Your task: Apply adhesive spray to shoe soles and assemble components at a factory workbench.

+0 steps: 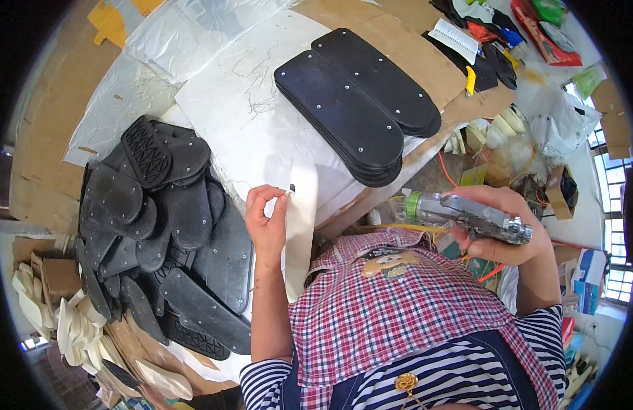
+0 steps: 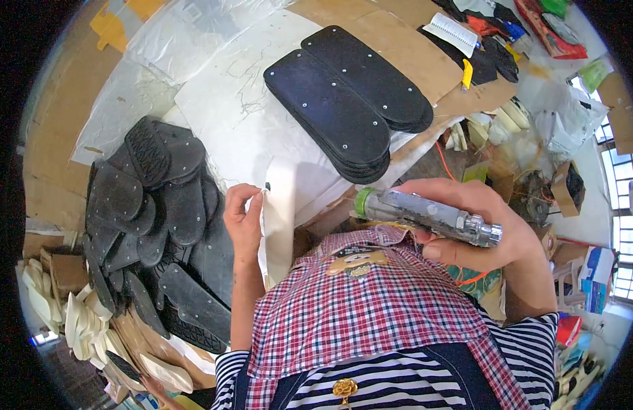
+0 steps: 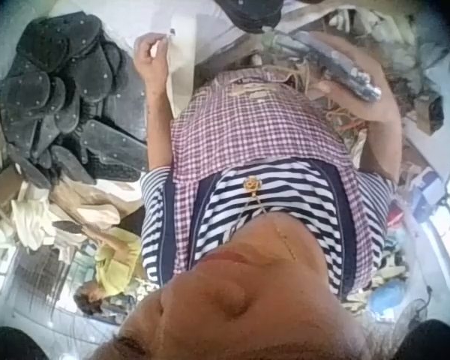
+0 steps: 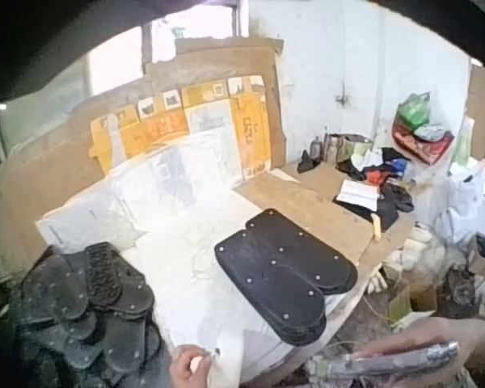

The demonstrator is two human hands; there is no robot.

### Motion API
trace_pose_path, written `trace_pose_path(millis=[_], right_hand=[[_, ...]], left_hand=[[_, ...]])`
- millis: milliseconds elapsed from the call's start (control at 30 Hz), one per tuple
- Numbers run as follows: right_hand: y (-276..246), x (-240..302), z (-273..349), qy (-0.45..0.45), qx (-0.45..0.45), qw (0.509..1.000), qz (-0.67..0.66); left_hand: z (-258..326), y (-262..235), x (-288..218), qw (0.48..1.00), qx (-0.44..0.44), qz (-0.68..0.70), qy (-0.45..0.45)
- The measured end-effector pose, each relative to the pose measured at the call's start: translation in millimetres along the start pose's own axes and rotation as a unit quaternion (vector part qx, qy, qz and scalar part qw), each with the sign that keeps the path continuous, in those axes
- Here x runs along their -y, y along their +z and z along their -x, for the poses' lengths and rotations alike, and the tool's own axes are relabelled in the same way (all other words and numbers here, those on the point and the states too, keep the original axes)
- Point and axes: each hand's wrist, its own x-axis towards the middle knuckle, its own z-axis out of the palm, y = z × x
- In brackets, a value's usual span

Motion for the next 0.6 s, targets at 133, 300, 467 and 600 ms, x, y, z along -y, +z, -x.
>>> trace_pose_path(millis=[133, 300, 467, 600], right_hand=[[-5, 7, 2, 0.013, 0.0, 1.0, 0.005], [-12, 6, 2, -0.027, 0.069, 0.996, 0.056], [-11, -3, -1, -0.012, 0.024, 0.995, 0.1], [-3, -15, -5, -0.001, 0.039, 0.997, 0.066]], left_hand=[[-2, 0, 0, 0.999, -0.003, -0.03, 0.019], [-4, -1, 0, 0.999, -0.003, -0.035, 0.017], [-8, 3, -8, 0.999, 0.033, 0.017, -0.017], [-7, 3, -20, 0.983, -0.02, 0.15, -0.108]])
